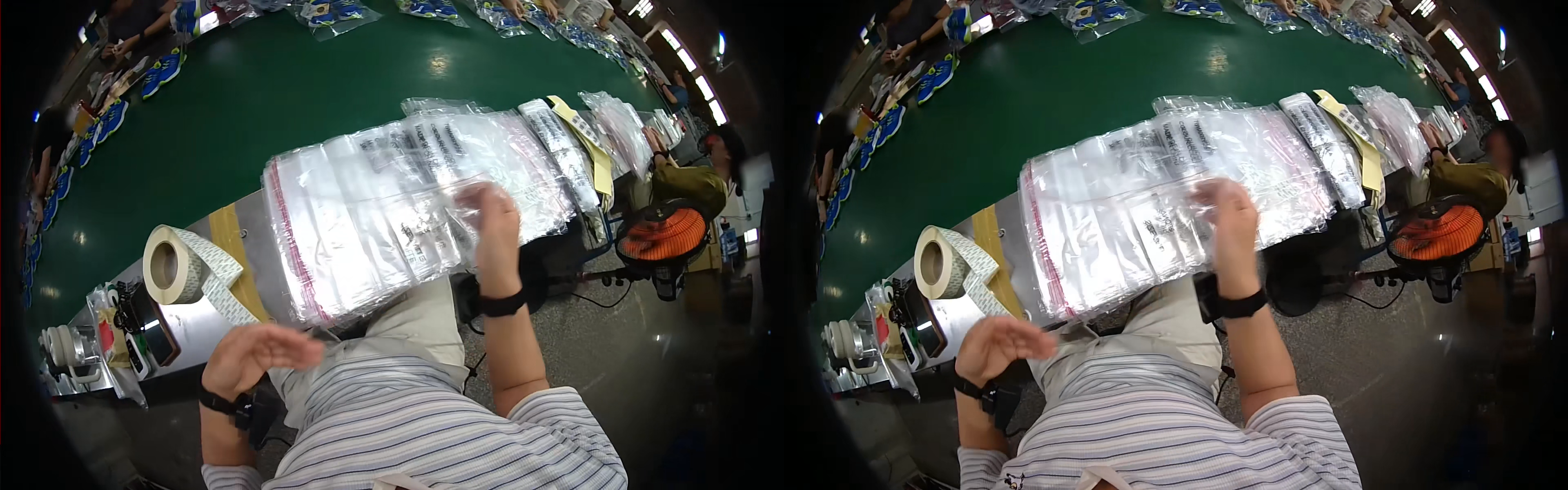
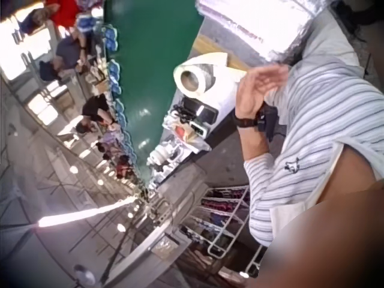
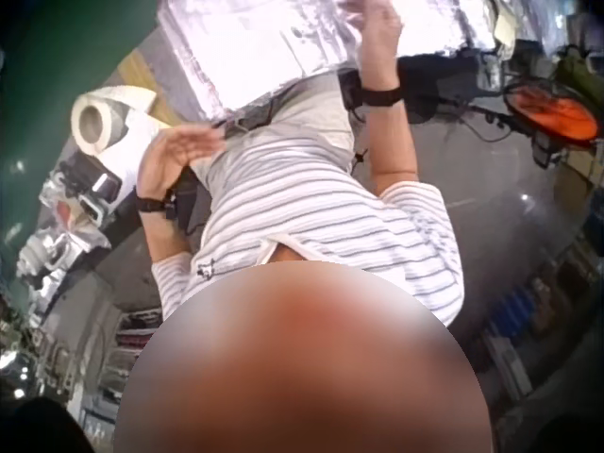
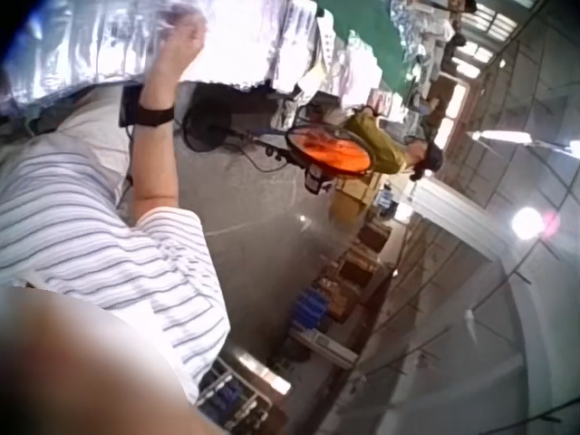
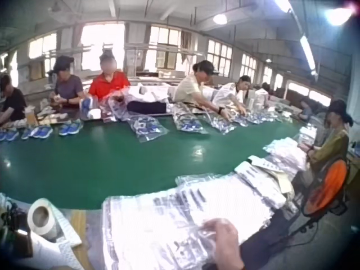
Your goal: The person stands at a workstation in a factory and applies labels to a stack of clear plastic bags. They tear individual labels from a roll, peel off the backing, and stick them onto the bags one by one. The person also adjusts their head-mounted camera early in the clip.
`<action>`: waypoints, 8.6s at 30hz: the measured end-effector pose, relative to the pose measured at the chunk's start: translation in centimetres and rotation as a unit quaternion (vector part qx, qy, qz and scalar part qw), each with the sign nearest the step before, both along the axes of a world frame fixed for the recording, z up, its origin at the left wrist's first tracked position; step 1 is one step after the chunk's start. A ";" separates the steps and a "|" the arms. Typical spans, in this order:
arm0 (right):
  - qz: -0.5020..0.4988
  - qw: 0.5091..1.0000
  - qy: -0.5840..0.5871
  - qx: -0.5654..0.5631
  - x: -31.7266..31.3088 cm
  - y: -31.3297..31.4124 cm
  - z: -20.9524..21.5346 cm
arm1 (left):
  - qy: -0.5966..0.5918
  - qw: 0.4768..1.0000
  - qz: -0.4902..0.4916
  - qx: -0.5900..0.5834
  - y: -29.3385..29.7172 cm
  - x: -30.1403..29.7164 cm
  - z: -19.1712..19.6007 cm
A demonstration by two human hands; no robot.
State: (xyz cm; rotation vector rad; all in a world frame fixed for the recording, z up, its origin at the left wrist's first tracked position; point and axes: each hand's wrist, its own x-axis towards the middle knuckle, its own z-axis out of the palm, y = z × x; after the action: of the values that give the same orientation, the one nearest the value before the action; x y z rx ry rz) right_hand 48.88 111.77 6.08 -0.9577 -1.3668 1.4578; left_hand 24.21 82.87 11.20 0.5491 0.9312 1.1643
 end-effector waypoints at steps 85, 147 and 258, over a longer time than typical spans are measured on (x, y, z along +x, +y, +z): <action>0.043 0.852 -0.384 0.354 -10.5 -8.1 -2.3 | -0.185 0.929 0.319 -0.038 12.6 0.4 -7.6; 0.444 0.893 -0.073 0.011 -9.5 -14.4 2.1 | 0.598 0.719 0.342 0.091 -1.8 5.2 -1.6; 0.142 0.769 -0.463 0.417 -9.6 -11.3 1.1 | 0.719 0.664 0.041 0.199 2.9 2.4 -2.4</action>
State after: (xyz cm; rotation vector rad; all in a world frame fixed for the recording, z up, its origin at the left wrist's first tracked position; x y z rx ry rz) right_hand 39.27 100.47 7.17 -0.8707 -2.6536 0.3044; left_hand 26.62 85.78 8.83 1.9639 2.0409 0.8358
